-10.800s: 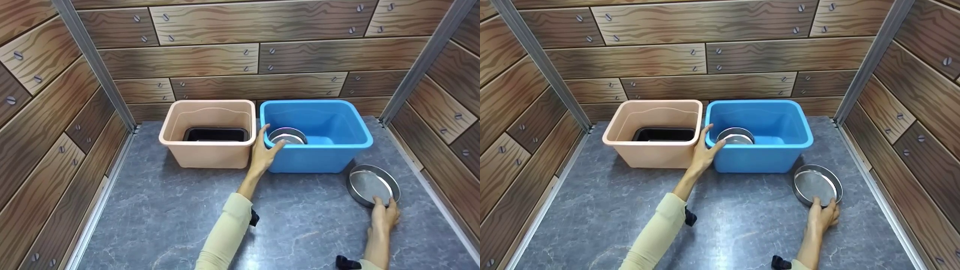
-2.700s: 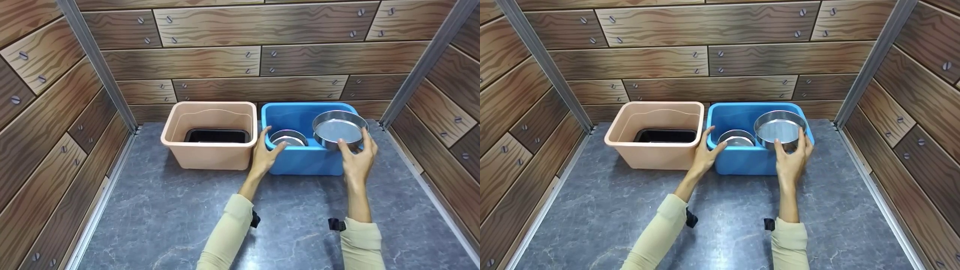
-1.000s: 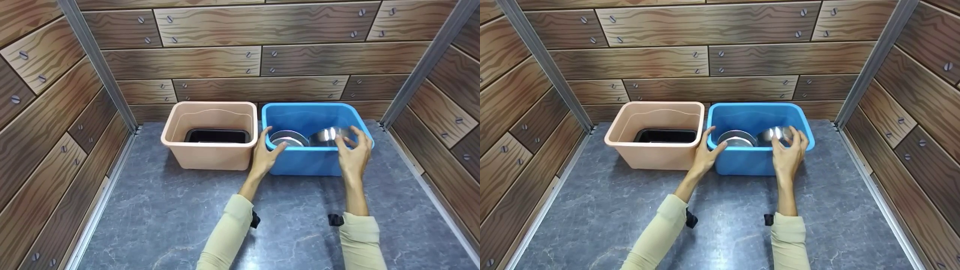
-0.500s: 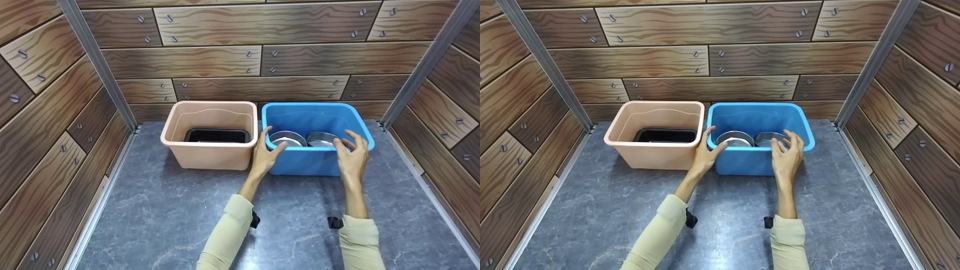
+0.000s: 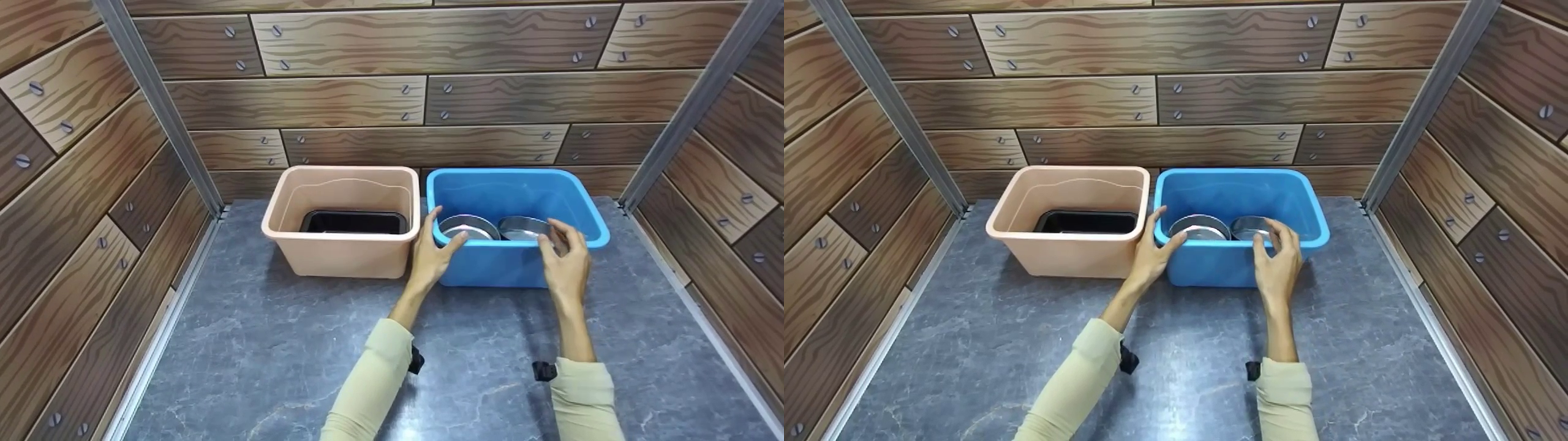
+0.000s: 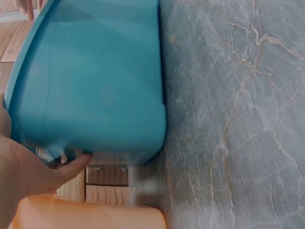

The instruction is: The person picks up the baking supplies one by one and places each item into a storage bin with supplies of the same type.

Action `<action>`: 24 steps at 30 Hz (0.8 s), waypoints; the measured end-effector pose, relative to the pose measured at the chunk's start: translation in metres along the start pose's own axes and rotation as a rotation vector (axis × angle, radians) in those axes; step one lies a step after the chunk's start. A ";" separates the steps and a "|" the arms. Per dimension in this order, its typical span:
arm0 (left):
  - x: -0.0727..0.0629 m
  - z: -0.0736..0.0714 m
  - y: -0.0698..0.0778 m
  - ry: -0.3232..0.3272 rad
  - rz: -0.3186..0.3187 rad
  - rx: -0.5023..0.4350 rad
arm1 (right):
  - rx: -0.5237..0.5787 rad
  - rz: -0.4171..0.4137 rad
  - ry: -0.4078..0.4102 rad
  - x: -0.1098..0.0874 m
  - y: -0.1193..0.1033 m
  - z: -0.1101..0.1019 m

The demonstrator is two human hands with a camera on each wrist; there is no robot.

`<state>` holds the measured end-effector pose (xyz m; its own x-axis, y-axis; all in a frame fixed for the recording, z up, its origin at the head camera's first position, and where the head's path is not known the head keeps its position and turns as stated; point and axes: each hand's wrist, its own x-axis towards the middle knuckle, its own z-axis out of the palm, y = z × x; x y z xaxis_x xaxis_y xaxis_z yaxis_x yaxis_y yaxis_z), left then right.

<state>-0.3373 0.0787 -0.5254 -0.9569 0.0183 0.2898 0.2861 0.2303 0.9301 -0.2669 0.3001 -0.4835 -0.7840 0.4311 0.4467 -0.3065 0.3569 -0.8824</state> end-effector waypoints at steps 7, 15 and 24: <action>-0.001 0.001 -0.001 -0.013 -0.023 0.007 | 0.158 -0.108 -0.071 -0.012 -0.014 0.000; -0.008 -0.015 -0.006 -0.068 -0.065 0.030 | 0.111 -0.062 -0.251 -0.020 -0.017 -0.007; -0.038 -0.043 -0.023 -0.172 -0.041 0.111 | -0.087 -0.122 -0.324 -0.028 0.010 -0.018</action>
<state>-0.3050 0.0306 -0.5483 -0.9648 0.1704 0.2005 0.2486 0.3403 0.9069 -0.2385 0.3066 -0.5020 -0.8791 0.1011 0.4657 -0.3723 0.4645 -0.8035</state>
